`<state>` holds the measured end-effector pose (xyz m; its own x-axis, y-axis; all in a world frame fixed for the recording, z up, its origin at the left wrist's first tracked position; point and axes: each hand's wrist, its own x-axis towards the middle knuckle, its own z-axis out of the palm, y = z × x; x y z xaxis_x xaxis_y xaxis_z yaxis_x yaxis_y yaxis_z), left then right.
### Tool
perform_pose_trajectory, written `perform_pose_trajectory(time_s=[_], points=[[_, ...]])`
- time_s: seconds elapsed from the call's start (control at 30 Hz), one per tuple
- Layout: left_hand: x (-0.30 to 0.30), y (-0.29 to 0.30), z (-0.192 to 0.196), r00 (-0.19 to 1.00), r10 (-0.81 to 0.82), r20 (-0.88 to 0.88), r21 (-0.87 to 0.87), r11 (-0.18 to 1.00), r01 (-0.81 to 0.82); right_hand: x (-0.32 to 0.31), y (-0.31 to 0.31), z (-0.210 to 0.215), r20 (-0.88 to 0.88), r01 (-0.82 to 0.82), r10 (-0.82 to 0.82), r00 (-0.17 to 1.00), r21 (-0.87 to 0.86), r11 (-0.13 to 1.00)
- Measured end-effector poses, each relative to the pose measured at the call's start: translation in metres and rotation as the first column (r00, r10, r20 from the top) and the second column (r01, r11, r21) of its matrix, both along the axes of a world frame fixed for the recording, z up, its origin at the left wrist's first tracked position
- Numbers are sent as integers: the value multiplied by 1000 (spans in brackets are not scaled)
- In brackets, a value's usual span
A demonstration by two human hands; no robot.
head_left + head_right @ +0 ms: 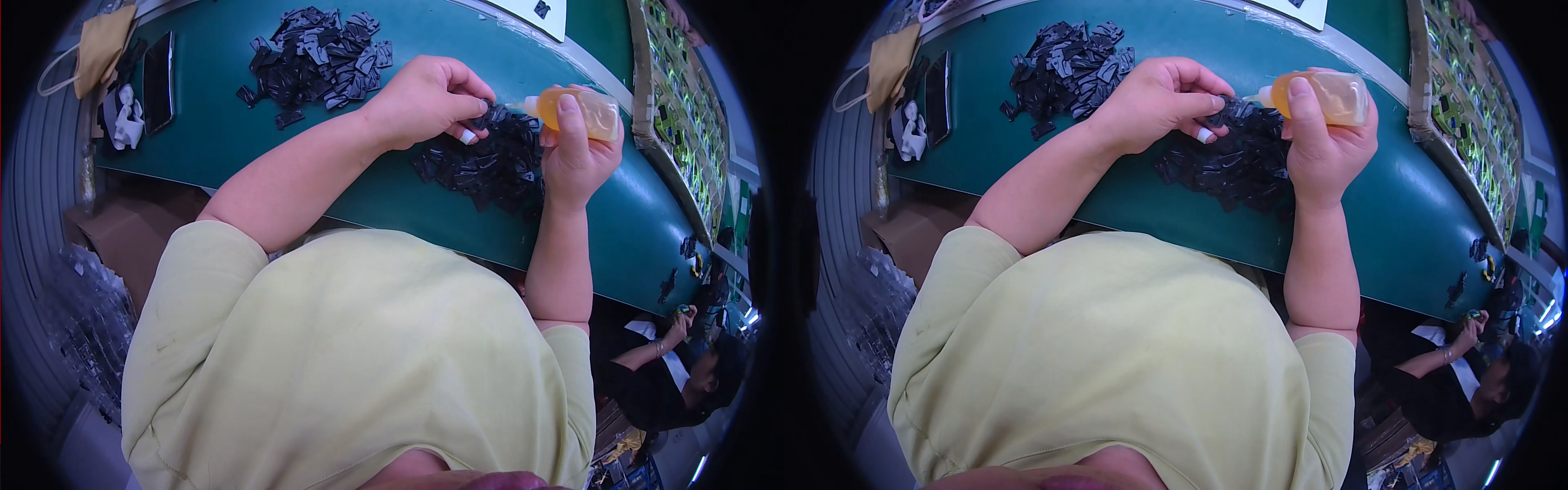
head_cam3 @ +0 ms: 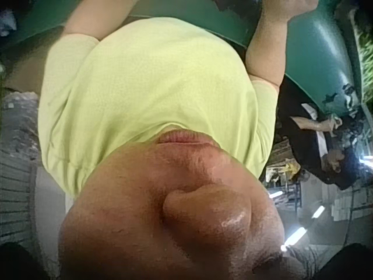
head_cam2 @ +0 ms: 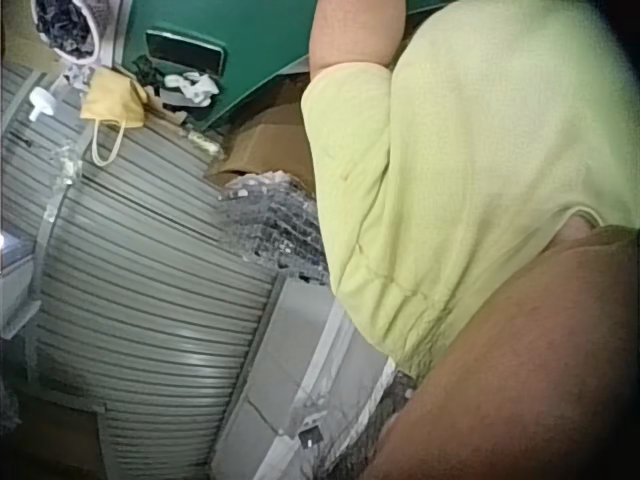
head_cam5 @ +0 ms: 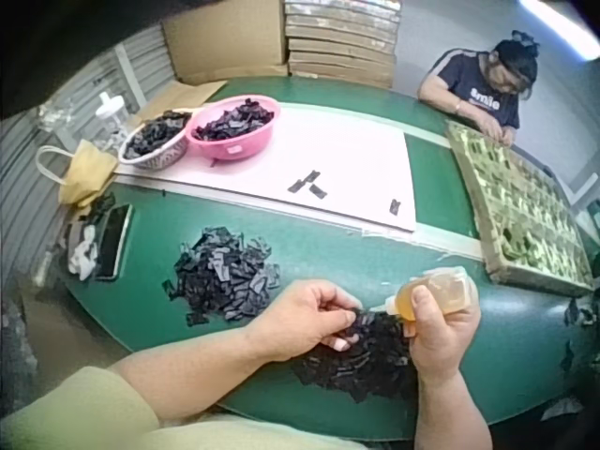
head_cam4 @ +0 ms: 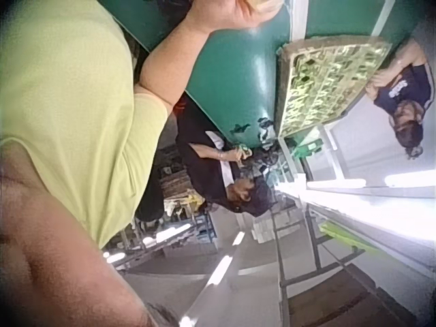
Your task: The person assembles a plastic toy car by attaching small plastic parts to it and securing them with glue from a glue bottle.
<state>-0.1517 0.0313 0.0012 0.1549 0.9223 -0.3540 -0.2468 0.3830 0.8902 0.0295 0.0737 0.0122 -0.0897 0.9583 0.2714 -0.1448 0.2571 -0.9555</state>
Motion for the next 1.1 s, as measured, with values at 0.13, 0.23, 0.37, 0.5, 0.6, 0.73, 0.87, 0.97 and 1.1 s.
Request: perform_pose_trajectory(time_s=[0.13, 0.23, 0.37, 0.5, 0.6, 0.73, 0.87, 0.97, 1.1], points=[[-1, 0, 2, 1000, 16, -10, -7, 1000, -16, 6, 3, 5, -152, -35, 32, 988, -23, 999], [0, 0, 3, 1000, 25, -3, -33, 999, -25, 9, -2, 4, -201, -82, 70, 977, -54, 995], [-1, 1, 2, 1000, 27, -1, -30, 999, -27, 4, -8, 2, -90, -116, 111, 990, -56, 992], [-2, 1, 2, 1000, 23, 0, -26, 999, -23, 0, -9, 3, -74, -135, 130, 989, -70, 988], [-2, 2, 0, 1000, 16, -4, -16, 1000, -16, -2, -10, 3, -58, -120, 116, 992, -59, 991], [-2, 2, 0, 1000, 19, 2, -19, 1000, -19, -1, -10, 2, -64, -120, 116, 991, -62, 991], [-1, 0, 0, 1000, 17, 3, -15, 1000, -17, -1, -11, 1, -48, -121, 118, 992, -62, 991], [-1, 0, 0, 1000, 16, 6, -15, 1000, -16, -1, -12, 2, -33, -126, 124, 992, -76, 989], [0, 1, -3, 1000, 13, 4, -12, 1000, -12, -1, -10, 0, -6, -135, 135, 991, -61, 989]])
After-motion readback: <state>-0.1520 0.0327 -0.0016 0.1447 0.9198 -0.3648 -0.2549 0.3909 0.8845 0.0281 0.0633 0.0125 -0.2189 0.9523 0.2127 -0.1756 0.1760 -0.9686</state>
